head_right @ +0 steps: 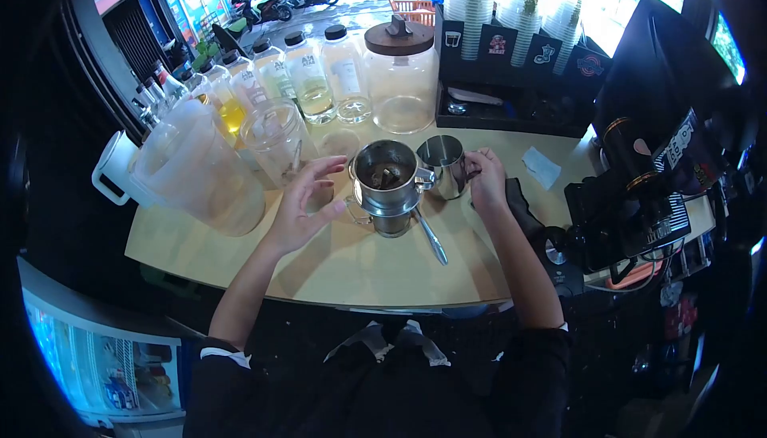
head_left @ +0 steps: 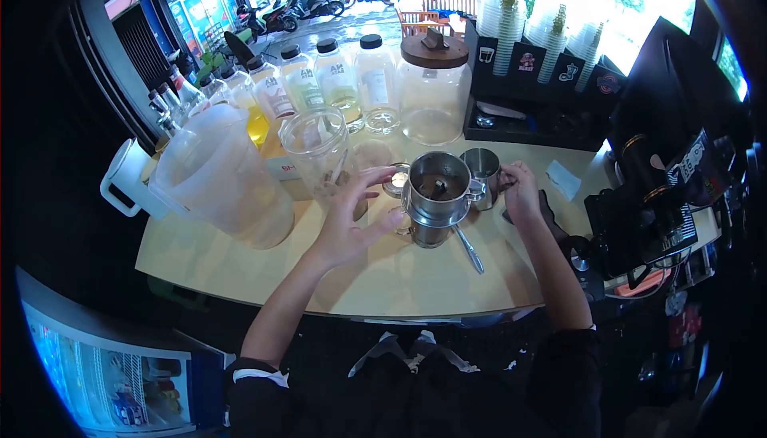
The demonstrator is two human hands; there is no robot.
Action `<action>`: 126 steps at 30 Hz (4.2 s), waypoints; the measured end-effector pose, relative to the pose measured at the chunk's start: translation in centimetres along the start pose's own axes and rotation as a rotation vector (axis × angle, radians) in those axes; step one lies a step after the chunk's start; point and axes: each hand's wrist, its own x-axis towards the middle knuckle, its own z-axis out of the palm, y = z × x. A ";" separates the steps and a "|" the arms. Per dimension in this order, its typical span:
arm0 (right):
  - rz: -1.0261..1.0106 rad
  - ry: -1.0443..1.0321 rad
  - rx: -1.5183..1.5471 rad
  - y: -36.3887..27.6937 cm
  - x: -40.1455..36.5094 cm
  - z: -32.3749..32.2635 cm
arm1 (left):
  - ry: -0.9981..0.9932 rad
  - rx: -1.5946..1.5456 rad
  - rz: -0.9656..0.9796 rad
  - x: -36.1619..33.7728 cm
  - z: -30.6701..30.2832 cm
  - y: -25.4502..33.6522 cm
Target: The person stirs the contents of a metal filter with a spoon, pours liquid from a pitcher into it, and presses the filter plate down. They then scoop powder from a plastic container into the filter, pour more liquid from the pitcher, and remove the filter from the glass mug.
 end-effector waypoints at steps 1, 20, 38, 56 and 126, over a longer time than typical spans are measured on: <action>0.022 0.008 0.050 0.6 0.1 -0.3 | -0.008 -0.002 0.000 0.1 0.1 -0.1; -0.405 -0.368 -1.456 1.5 -12.2 2.2 | 0.017 -0.132 0.144 2.1 2.2 -1.3; -0.388 -0.164 -1.324 -14.1 -14.7 3.1 | 0.009 0.026 0.059 5.3 3.1 1.6; -1.062 -0.571 -2.029 -12.7 -14.5 14.0 | 0.177 0.001 0.299 4.9 2.7 2.4; -0.654 -0.961 -1.799 -18.1 -9.6 15.5 | -0.220 0.199 0.399 7.1 -0.4 2.8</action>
